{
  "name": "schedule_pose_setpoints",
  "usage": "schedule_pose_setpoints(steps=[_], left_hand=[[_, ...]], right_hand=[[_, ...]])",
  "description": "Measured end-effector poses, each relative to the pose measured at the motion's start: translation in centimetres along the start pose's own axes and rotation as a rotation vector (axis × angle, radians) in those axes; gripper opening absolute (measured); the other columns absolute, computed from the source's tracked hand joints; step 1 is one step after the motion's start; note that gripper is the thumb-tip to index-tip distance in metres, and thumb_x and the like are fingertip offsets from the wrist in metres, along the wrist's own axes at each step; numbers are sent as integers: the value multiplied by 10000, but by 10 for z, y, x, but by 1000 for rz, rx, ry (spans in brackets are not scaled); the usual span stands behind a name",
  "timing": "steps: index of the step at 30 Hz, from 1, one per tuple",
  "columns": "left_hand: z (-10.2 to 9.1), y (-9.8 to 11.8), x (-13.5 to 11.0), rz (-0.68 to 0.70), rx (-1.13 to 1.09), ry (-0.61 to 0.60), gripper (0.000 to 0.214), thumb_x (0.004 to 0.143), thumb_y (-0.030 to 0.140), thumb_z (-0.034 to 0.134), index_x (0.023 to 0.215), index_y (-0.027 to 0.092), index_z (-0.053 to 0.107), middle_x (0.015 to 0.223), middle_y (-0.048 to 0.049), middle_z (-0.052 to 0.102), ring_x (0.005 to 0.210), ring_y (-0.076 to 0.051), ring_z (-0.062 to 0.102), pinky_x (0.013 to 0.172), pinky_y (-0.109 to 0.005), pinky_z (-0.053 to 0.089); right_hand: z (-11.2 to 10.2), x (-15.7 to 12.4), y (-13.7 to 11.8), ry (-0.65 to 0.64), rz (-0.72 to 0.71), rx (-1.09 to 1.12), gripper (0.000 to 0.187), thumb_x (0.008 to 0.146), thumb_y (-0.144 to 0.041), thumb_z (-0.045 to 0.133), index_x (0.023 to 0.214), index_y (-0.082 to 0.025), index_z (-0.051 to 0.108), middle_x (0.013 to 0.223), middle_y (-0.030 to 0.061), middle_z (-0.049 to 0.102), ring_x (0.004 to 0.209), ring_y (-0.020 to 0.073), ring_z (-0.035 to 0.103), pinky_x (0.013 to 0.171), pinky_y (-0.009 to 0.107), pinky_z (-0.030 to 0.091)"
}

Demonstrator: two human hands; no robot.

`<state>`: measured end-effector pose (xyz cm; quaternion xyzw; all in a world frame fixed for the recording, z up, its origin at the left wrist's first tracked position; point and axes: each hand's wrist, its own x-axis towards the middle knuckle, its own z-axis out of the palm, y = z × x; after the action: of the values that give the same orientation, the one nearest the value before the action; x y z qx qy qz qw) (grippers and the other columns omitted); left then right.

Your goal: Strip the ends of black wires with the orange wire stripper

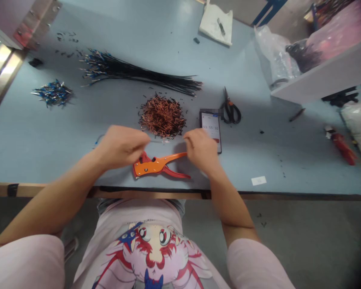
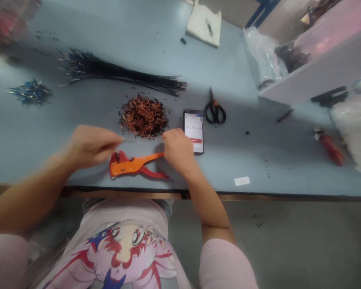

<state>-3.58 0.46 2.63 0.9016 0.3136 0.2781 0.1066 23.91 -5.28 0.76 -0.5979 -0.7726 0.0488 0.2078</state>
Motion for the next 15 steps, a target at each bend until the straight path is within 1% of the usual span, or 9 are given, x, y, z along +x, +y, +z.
schedule_pose_setpoints(steps=[1, 2, 3, 4, 5, 7, 10, 12, 15], left_hand=[[-3, -5, 0, 29, -48, 149, 194, 870, 223, 557, 706, 215, 661, 591, 33, 637, 523, -106, 548, 491, -243, 357], [-5, -9, 1, 20, -107, 284, 125, 866, 209, 611, 766, 209, 687, 598, 37, 638, 510, -91, 535, 482, -224, 363], [-6, -12, 1, -45, -140, 380, 84, 862, 202, 647, 796, 206, 698, 573, 45, 610, 487, -79, 494, 469, -215, 347], [-6, -14, 2, -99, -162, 444, 58, 856, 196, 666, 813, 205, 704, 569, 49, 600, 478, -70, 473, 465, -209, 340], [-5, -14, 2, -140, -171, 463, 46, 852, 192, 674, 823, 204, 707, 580, 48, 609, 478, -65, 467, 466, -206, 340], [1, -10, 2, -144, -150, 418, 67, 855, 193, 653, 822, 207, 709, 641, 33, 666, 504, -74, 509, 490, -214, 371], [10, -1, 1, -99, -82, 292, 111, 866, 224, 609, 832, 224, 714, 726, 18, 727, 535, -104, 564, 526, -244, 416], [14, 3, 0, -100, -51, 239, 141, 878, 250, 581, 840, 235, 716, 731, 18, 733, 526, -114, 561, 530, -260, 420], [15, 2, -1, -135, -42, 227, 157, 884, 271, 568, 851, 239, 717, 733, 17, 733, 536, -122, 565, 543, -266, 424]], right_hand=[[-1, 2, 10, 45, 72, -10, 212, 934, -133, 482, 925, -177, 690, 917, 124, 693, 910, 275, 619, 780, 400, 511], [-1, 3, 18, 79, 128, 1, 200, 925, -149, 507, 921, -184, 704, 907, 115, 687, 892, 272, 620, 762, 397, 517], [0, 5, 24, 102, 145, 27, 184, 920, -177, 538, 914, -190, 721, 912, 111, 680, 880, 266, 623, 742, 389, 525], [2, 6, 26, 112, 133, 56, 189, 923, -195, 551, 927, -194, 740, 915, 108, 675, 869, 256, 628, 742, 384, 533], [4, 7, 26, 114, 100, 81, 210, 932, -204, 548, 951, -194, 756, 904, 105, 671, 851, 246, 632, 746, 382, 542], [12, 8, 18, 94, 12, 106, 288, 956, -177, 494, 1052, -183, 765, 916, 111, 687, 864, 239, 644, 793, 396, 556], [24, 8, 6, 59, -44, 113, 393, 966, -109, 415, 1201, -177, 723, 1067, 123, 737, 999, 250, 663, 905, 434, 556], [26, 7, 4, 69, -9, 129, 354, 979, -130, 438, 1169, -188, 732, 1094, 110, 754, 1021, 246, 677, 923, 431, 557], [21, 5, 6, 123, 86, 122, 195, 964, -230, 573, 982, -179, 760, 951, 106, 767, 902, 248, 695, 836, 410, 566]])
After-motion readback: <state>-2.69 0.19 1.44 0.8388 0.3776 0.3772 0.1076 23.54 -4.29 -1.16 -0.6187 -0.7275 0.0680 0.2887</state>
